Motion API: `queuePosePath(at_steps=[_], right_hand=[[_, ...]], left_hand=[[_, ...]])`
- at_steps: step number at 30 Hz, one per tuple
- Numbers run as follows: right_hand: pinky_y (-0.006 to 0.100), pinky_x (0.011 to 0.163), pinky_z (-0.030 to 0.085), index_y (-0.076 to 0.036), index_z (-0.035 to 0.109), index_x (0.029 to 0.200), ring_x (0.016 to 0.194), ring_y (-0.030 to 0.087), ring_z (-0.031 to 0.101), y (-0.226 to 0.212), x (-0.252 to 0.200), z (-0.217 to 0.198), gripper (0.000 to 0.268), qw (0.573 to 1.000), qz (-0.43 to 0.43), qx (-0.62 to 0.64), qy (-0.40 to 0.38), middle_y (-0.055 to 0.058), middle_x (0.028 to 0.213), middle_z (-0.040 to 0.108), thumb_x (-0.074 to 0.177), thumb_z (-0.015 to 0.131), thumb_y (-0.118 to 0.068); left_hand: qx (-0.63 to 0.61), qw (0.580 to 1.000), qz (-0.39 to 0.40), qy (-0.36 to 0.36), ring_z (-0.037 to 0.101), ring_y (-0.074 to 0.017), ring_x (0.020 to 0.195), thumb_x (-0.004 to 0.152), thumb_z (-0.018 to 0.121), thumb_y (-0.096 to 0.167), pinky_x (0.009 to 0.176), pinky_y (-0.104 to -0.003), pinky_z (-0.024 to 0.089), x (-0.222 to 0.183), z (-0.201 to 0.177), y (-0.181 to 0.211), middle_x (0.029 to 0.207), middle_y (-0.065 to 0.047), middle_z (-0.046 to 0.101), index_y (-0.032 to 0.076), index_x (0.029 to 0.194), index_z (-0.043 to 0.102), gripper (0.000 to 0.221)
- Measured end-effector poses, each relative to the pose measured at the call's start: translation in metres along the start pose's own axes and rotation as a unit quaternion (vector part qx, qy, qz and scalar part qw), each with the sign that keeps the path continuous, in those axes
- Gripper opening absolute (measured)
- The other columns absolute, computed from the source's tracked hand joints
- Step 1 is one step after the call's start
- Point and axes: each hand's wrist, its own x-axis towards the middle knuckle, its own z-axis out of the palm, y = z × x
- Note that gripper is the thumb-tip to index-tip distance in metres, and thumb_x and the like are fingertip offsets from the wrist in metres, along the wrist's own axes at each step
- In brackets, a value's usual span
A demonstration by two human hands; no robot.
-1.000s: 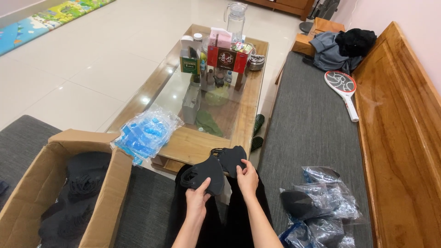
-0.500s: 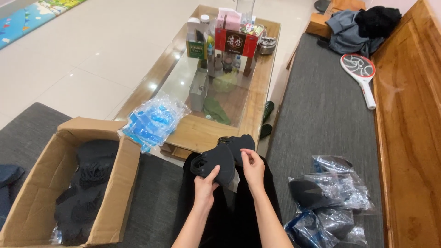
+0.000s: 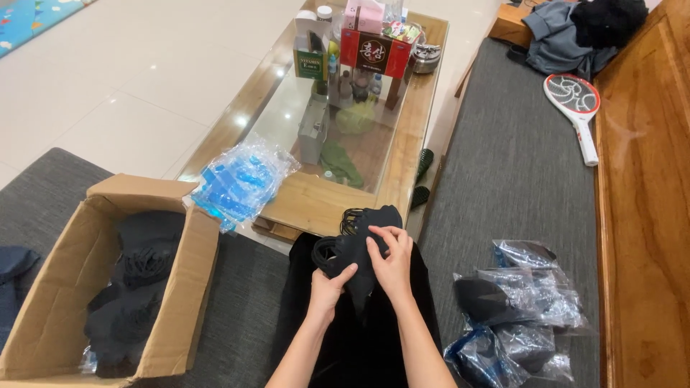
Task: Inspecting fabric masks and placing them into individual plastic bags for packaging.
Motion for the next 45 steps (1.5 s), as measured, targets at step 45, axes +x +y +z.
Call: queuePosePath(at_steps=[45], right_hand=[[0.027,0.063,0.052,-0.004,0.074,0.102,0.069,0.017,0.063,-0.014,0.018,0.013,0.017,1.0,-0.021,0.017,0.016,0.004,0.083,0.072,0.085,0.071,-0.005]], left_hand=[[-0.094,0.993,-0.057,0.042,0.07,-0.0253,0.072,0.086,0.077,-0.007,0.062,-0.031,0.051,0.068,-0.011,-0.009,0.088,-0.021,0.077,-0.012,0.097,0.077,0.013]])
